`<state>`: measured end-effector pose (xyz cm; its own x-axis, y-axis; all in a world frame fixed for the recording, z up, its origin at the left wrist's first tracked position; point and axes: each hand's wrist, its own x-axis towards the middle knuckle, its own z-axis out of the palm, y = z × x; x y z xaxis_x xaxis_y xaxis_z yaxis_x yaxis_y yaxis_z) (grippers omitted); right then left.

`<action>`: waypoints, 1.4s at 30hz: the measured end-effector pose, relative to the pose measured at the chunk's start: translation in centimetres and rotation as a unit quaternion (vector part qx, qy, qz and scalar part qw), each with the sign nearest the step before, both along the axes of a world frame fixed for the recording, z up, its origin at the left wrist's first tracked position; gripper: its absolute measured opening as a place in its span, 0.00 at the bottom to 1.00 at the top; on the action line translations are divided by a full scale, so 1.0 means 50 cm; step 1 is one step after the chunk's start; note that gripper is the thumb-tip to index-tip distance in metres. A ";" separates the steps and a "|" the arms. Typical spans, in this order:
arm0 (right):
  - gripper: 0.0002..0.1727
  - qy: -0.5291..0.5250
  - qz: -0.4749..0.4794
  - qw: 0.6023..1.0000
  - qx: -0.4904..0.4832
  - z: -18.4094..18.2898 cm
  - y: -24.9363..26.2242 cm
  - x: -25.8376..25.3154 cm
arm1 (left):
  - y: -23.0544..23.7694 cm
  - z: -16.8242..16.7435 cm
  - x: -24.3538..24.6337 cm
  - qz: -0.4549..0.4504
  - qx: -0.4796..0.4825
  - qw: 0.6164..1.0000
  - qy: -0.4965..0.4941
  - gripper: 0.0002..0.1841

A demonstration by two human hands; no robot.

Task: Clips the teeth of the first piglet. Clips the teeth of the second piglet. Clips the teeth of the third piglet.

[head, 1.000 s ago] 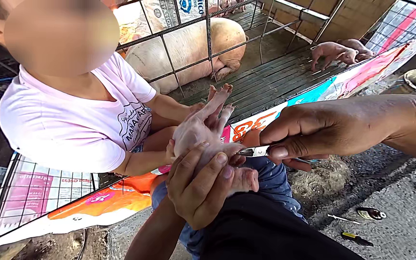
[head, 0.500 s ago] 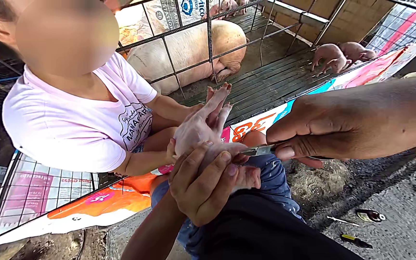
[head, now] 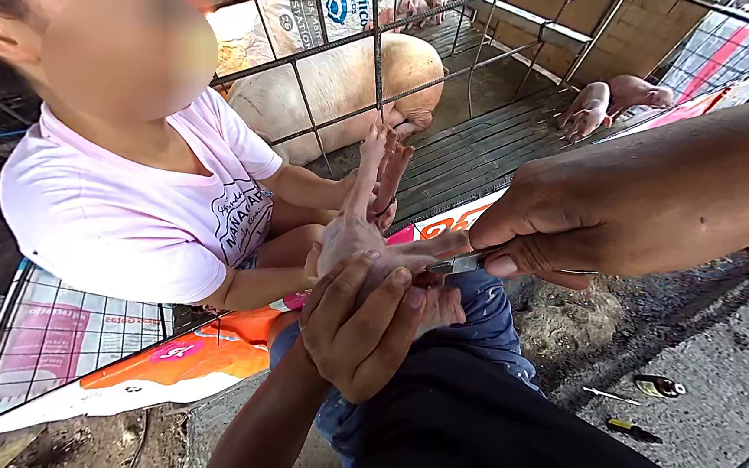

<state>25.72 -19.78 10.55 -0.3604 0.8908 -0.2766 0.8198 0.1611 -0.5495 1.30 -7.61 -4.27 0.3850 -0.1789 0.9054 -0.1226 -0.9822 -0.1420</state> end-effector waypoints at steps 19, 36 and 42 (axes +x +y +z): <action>0.17 0.103 -0.027 0.993 -0.056 0.010 -0.053 0.020 | -0.030 0.013 0.014 0.000 0.034 0.999 0.014 0.15; 0.16 0.106 -0.045 0.991 -0.070 -0.008 -0.047 0.015 | -0.032 0.011 0.009 -0.005 0.023 1.000 0.019 0.16; 0.16 0.122 -0.063 0.987 -0.088 -0.010 -0.046 0.010 | -0.034 0.010 0.010 -0.009 0.018 1.000 0.009 0.13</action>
